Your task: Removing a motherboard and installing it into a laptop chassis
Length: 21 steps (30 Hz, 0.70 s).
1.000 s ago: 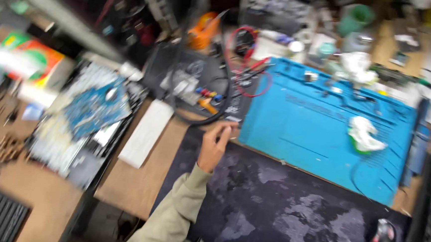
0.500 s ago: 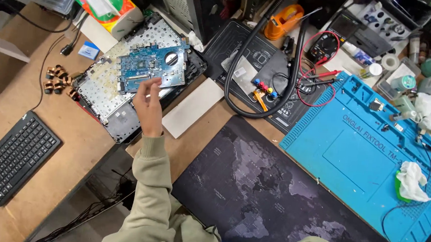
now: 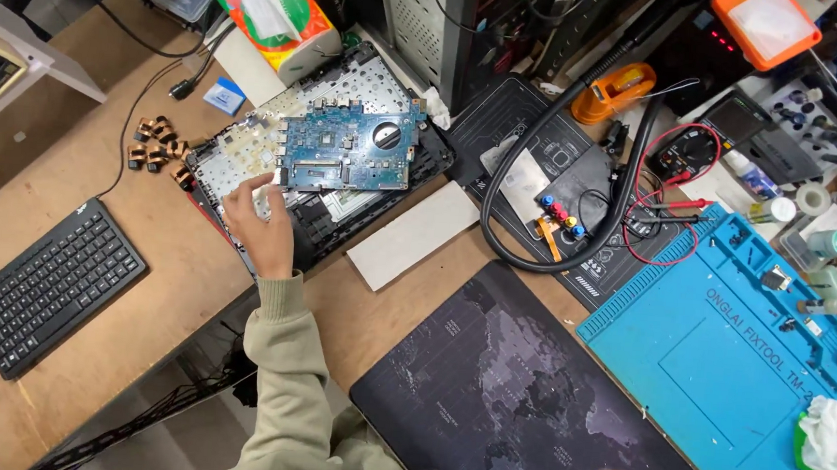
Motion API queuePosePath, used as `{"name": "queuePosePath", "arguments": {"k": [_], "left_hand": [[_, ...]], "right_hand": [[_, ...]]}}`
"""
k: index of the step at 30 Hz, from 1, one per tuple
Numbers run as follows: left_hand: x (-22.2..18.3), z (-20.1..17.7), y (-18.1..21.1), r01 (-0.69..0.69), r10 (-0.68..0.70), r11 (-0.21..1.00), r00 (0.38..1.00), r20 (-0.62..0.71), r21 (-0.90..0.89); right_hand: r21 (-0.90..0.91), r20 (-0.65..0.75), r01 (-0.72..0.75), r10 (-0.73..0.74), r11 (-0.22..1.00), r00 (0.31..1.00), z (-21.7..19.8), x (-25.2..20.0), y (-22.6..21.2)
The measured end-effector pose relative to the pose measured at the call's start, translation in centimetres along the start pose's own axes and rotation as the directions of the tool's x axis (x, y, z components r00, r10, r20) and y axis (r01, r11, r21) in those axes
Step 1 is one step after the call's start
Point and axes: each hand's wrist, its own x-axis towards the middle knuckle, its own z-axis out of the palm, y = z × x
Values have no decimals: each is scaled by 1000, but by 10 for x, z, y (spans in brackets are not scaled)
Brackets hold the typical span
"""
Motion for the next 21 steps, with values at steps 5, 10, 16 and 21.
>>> {"name": "queuePosePath", "arguments": {"k": [5, 10, 16, 21], "left_hand": [[6, -3, -15, 183, -142, 935, 978, -150, 306], [7, -5, -65, 232, -182, 870, 971, -153, 435], [17, -30, -39, 256, -259, 945, 966, -11, 203], [29, -33, -77, 263, -265, 954, 964, 0, 145]], "right_hand": [[-820, 301, 14, 409, 573, 862, 446, 401, 146], [-976, -91, -69, 99, -207, 991, 292, 472, 201], [-921, -110, -119, -47, -371, 993, 235, 499, 219], [-898, -20, -76, -130, -433, 991, 246, 501, 225]]}}
